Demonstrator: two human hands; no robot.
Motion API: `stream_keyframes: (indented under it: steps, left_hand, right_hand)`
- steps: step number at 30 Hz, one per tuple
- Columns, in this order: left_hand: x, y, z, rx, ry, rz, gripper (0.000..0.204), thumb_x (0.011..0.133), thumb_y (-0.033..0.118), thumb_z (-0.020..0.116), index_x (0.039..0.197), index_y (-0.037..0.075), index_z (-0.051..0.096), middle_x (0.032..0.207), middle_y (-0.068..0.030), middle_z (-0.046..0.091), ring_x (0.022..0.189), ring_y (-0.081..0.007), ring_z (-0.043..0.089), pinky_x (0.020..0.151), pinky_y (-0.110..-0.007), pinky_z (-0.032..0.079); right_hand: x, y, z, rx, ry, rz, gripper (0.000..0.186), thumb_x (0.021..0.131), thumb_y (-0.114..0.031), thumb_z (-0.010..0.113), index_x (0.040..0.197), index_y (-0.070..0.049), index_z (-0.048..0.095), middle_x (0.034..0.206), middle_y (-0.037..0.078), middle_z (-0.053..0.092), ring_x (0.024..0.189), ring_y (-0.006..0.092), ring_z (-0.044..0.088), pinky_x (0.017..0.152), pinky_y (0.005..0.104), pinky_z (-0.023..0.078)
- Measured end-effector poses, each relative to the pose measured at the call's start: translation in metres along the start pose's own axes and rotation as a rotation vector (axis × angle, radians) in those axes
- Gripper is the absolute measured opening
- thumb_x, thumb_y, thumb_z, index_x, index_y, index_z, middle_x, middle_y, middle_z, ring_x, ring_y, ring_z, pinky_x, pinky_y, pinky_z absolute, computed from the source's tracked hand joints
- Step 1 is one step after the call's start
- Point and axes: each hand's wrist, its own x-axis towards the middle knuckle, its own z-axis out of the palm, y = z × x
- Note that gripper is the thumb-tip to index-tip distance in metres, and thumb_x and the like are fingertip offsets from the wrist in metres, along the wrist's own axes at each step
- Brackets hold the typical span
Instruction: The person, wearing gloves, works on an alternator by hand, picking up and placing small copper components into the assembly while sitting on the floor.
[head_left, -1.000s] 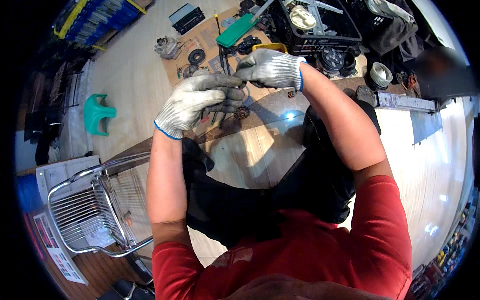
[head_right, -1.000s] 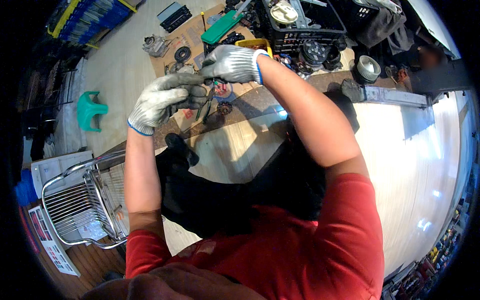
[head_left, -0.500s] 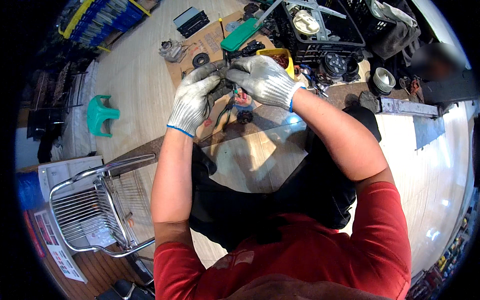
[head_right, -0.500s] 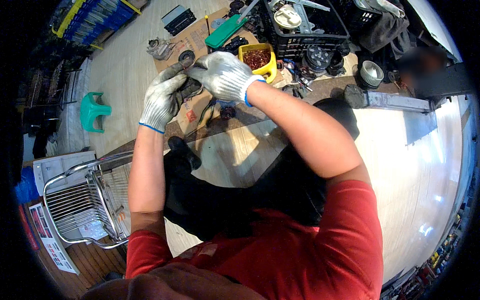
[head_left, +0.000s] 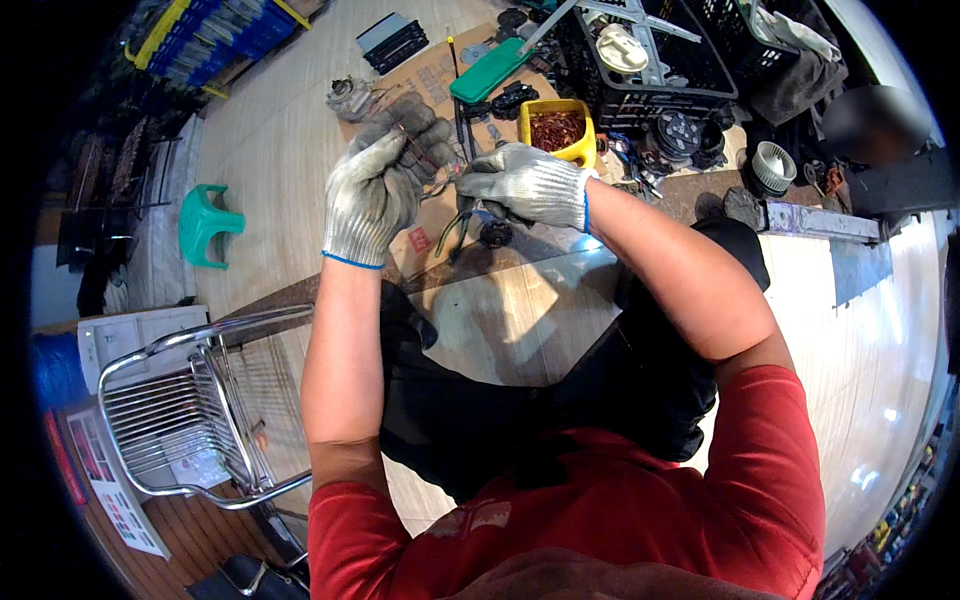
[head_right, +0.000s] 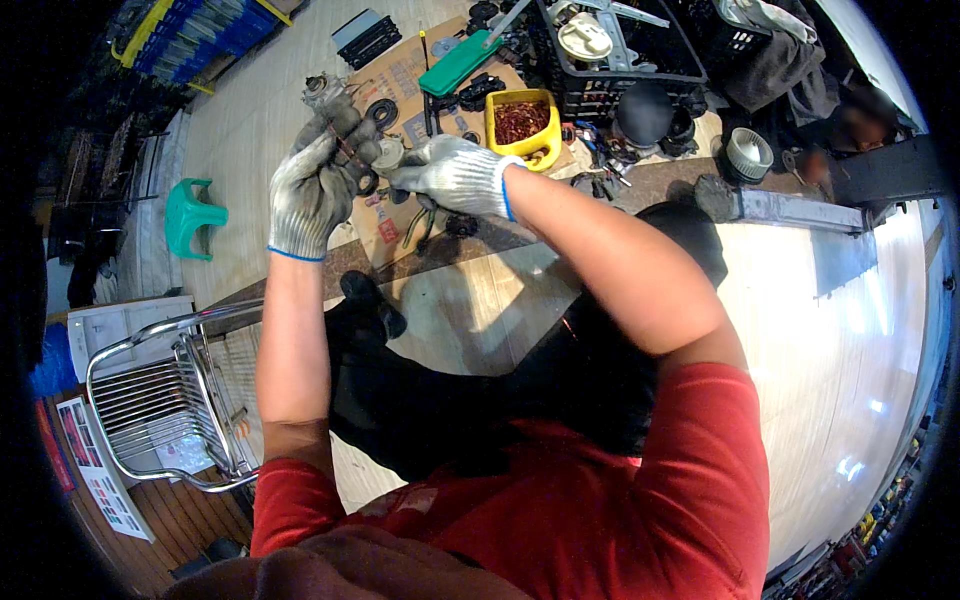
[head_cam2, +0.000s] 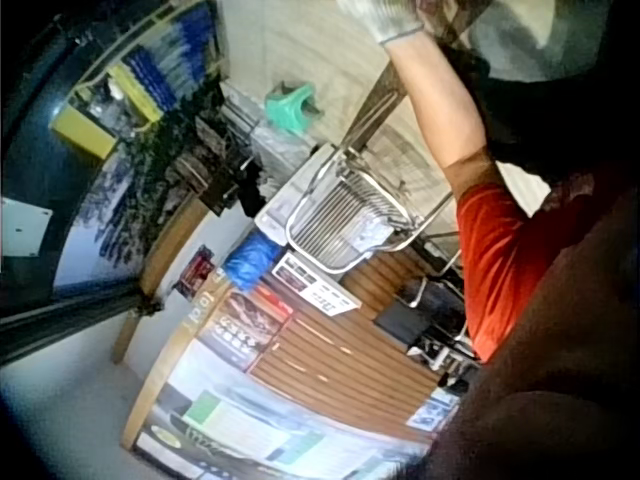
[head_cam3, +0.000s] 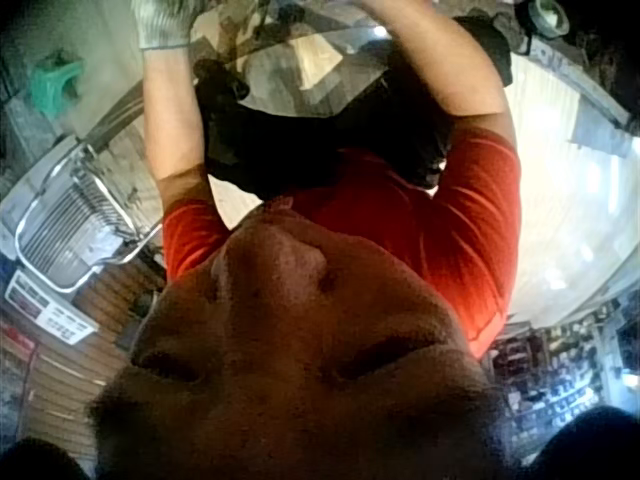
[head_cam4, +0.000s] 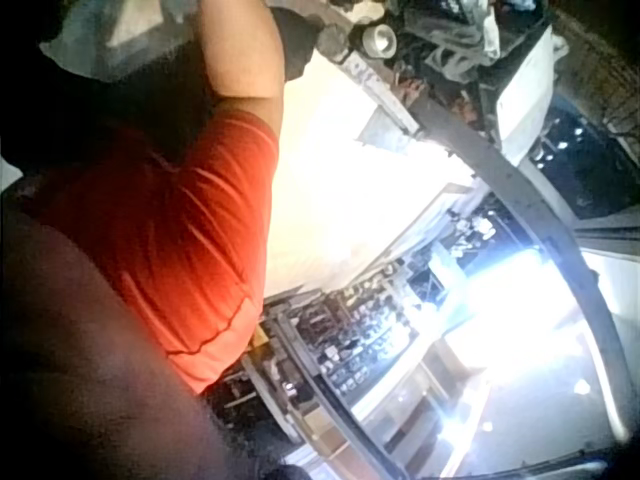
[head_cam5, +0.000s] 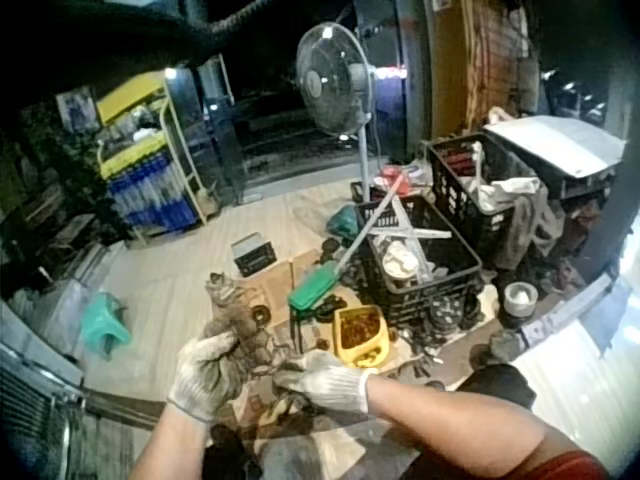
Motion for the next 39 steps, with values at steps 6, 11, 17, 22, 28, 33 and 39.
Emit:
stream_keyframes:
  steps: [6,11,17,22,28,33,39]
  left_hand:
    - [-0.014,0.008,0.029,0.475,-0.121,-0.411,0.044,0.089,0.007,0.058,0.128,-0.012,0.051,0.107,-0.0240,0.066,0.100,-0.0318,0.068,0.083,-0.040,0.057]
    - [-0.014,-0.001,0.033,1.273,-0.184,-0.395,0.034,0.088,0.009,0.060,0.118,-0.008,0.063,0.103,-0.0156,0.069,0.093,-0.0209,0.067,0.085,-0.031,0.054]
    - [-0.012,-0.013,0.015,1.032,0.067,-0.421,0.035,0.089,0.006,0.056,0.121,-0.007,0.061,0.108,-0.0143,0.068,0.095,-0.0189,0.067,0.085,-0.031,0.054]
    - [-0.004,-0.018,-0.001,0.771,0.167,-0.257,0.038,0.092,0.005,0.056,0.127,-0.009,0.054,0.114,-0.0150,0.066,0.100,-0.0200,0.065,0.089,-0.030,0.053]
    - [-0.006,-0.040,0.005,0.709,0.356,-0.135,0.036,0.095,0.019,0.058,0.127,0.004,0.062,0.112,-0.0075,0.066,0.091,-0.0156,0.063,0.072,-0.029,0.051]
    - [0.009,-0.032,-0.018,0.665,0.296,-0.076,0.039,0.097,0.011,0.055,0.132,-0.005,0.051,0.127,-0.0161,0.057,0.110,-0.0242,0.059,0.091,-0.035,0.049]
    - [0.018,-0.043,0.011,0.428,0.442,-0.053,0.043,0.098,0.011,0.054,0.138,-0.002,0.049,0.138,-0.0162,0.052,0.121,-0.0274,0.054,0.099,-0.038,0.046]
  right_hand:
    - [0.001,0.013,-0.025,-0.250,-0.029,-0.089,0.017,0.083,-0.011,0.061,0.097,-0.009,0.069,0.083,0.015,0.067,0.076,0.0311,0.067,0.067,0.0392,0.052]
    - [0.016,0.035,-0.041,-0.377,0.110,-0.196,0.031,0.094,-0.032,0.060,0.093,-0.002,0.068,0.059,0.004,0.056,0.056,0.0121,0.057,0.049,0.0291,0.045]
    - [-0.012,-0.013,-0.028,-0.132,0.204,-0.169,0.038,0.093,-0.035,0.059,0.089,0.002,0.067,0.062,0.006,0.059,0.054,0.0116,0.055,0.048,0.0283,0.043]
    - [0.001,0.002,-0.005,-0.018,0.240,-0.194,0.025,0.090,-0.026,0.059,0.097,-0.005,0.069,0.080,0.012,0.067,0.071,0.0220,0.063,0.063,0.0349,0.050]
    - [0.028,0.029,0.016,-0.140,0.352,-0.194,0.034,0.084,-0.033,0.056,0.090,-0.004,0.074,0.091,0.019,0.071,0.080,0.0311,0.069,0.073,0.0411,0.054]
    - [0.034,0.019,0.018,-0.130,0.445,-0.109,0.035,0.086,-0.032,0.058,0.087,0.002,0.069,0.088,0.024,0.067,0.085,0.0353,0.065,0.077,0.0433,0.051]
    - [0.027,0.022,0.004,-0.372,0.450,-0.267,0.031,0.082,-0.024,0.061,0.103,-0.003,0.070,0.099,0.018,0.069,0.094,0.0353,0.066,0.083,0.0429,0.052]
